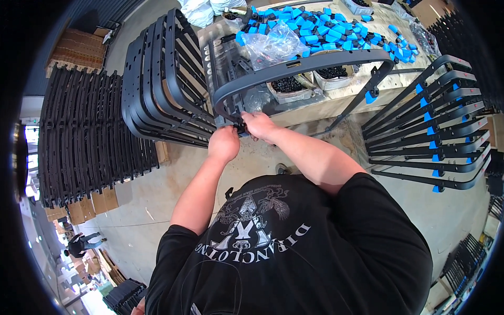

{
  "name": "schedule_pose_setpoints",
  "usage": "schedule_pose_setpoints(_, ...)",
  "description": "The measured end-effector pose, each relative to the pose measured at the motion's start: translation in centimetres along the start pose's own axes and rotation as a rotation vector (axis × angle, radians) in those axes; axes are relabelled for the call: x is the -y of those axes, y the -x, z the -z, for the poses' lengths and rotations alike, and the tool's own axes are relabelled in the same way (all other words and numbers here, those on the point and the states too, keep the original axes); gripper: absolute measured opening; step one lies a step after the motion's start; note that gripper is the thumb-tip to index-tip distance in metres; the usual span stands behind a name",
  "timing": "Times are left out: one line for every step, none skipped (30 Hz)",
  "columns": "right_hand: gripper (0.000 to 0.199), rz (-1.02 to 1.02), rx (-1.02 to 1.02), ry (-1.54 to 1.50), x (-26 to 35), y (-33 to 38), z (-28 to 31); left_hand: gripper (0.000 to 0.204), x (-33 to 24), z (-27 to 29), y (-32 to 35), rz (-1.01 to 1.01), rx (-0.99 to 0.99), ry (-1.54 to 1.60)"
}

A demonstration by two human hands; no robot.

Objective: Assemble metal frames by attaching blue plastic caps and securing components with screws.

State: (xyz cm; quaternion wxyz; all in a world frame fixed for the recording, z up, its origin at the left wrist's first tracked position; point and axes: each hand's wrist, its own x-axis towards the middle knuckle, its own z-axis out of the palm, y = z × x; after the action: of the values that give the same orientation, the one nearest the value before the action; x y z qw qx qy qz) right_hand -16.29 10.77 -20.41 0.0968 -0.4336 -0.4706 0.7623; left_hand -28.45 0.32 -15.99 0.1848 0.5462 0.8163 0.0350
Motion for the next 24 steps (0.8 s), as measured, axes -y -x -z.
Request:
schedule_pose_setpoints(0.051, -0.001, 0.006, 0.003, 0.3, 0.3, 0.2, 0.033, 0.1, -0.1, 0.2, 0.011, -0.003, 0.008)
schedule_pose_setpoints(0.054, -0.128, 0.094, 0.029, 0.8, 0.6, 0.6, 0.033, 0.2, -0.2, 0.3, 0.023, -0.006, 0.016)
schedule_pose_setpoints(0.058, -0.255, 0.181, 0.057, 1.1, 0.8, 0.7, 0.033, 0.3, -0.2, 0.4, 0.029, -0.008, 0.016)
schedule_pose_setpoints(0.058, -0.251, 0.177, 0.055, 0.8, 0.6, 0.7, 0.033, 0.1, 0.0, 0.2, 0.023, 0.003, 0.007)
schedule_pose_setpoints(0.060, -0.145, 0.069, 0.070, 0.2, 0.3, 0.4, 0.033, -0.2, 0.2, 0.0, 0.018, 0.013, -0.003)
schedule_pose_setpoints(0.063, -0.038, -0.040, 0.084, -0.1, 0.0, 0.5, 0.033, -0.4, 0.3, -0.1, 0.012, 0.011, -0.004)
schedule_pose_setpoints(0.063, -0.038, -0.037, 0.085, -0.1, 0.0, 0.6, 0.034, -0.3, 0.2, 0.1, 0.020, 0.005, -0.007)
schedule_pose_setpoints(0.062, -0.122, 0.096, 0.092, -0.1, 0.1, 1.0, 0.035, -0.2, 0.2, 0.3, 0.028, -0.002, -0.011)
schedule_pose_setpoints(0.062, -0.206, 0.229, 0.099, -0.1, 0.1, 1.3, 0.035, -0.1, 0.2, 0.3, 0.031, -0.003, -0.010)
schedule_pose_setpoints(0.062, -0.204, 0.226, 0.099, -0.4, 0.1, 1.0, 0.035, -0.2, 0.2, 0.3, 0.028, 0.002, -0.015)
schedule_pose_setpoints(0.060, -0.112, 0.096, 0.082, -1.0, -0.1, 0.5, 0.035, -0.4, 0.3, 0.2, 0.024, 0.007, -0.020)
schedule_pose_setpoints(0.058, -0.021, -0.034, 0.065, -1.5, -0.4, 0.4, 0.035, -0.5, 0.4, 0.1, 0.019, 0.007, -0.020)
schedule_pose_setpoints(0.058, -0.017, -0.035, 0.067, -1.4, -0.5, 0.6, 0.035, -0.5, 0.4, 0.2, 0.023, 0.006, -0.021)
schedule_pose_setpoints(0.056, -0.058, 0.062, 0.044, -1.3, -0.6, 0.9, 0.035, -0.4, 0.5, 0.2, 0.027, 0.005, -0.022)
schedule_pose_setpoints(0.055, -0.100, 0.160, 0.022, -1.3, -0.7, 1.1, 0.035, -0.4, 0.6, 0.2, 0.027, 0.001, -0.022)
schedule_pose_setpoints(0.055, -0.099, 0.161, 0.021, -1.2, -0.7, 1.0, 0.034, -0.3, 0.6, 0.2, 0.036, 0.005, -0.002)
schedule_pose_setpoints(0.054, -0.133, 0.127, 0.068, -1.0, -0.8, 0.9, 0.033, -0.2, 0.5, 0.2, 0.046, 0.009, 0.017)
schedule_pose_setpoints(0.053, -0.167, 0.094, 0.114, -0.9, -0.8, 0.7, 0.033, 0.0, 0.5, 0.2, 0.047, 0.007, 0.015)
schedule_pose_setpoints(0.053, -0.165, 0.090, 0.112, -1.5, -0.9, 0.5, 0.033, -0.1, 0.4, 0.2, 0.036, 0.008, 0.004)
schedule_pose_setpoints(0.047, 0.053, 0.021, 0.199, -2.5, -1.1, 0.1, 0.033, -0.3, 0.4, 0.0, 0.022, 0.009, -0.010)
schedule_pose_setpoints(0.041, 0.271, -0.050, 0.285, -3.3, -1.4, 0.1, 0.033, -0.5, 0.3, -0.3, 0.012, 0.009, -0.013)
schedule_pose_setpoints(0.041, 0.272, -0.044, 0.283, -3.2, -1.1, -0.3, 0.033, -0.4, 0.2, -0.1, 0.013, -0.004, -0.003)
schedule_pose_setpoints(0.044, 0.274, -0.051, 0.360, -3.1, -0.8, -0.5, 0.033, -0.2, 0.2, 0.0, 0.012, -0.017, 0.007)
schedule_pose_setpoints(0.049, 0.277, -0.059, 0.436, -2.9, -0.6, -0.7, 0.033, 0.1, 0.1, 0.1, 0.014, -0.018, 0.004)
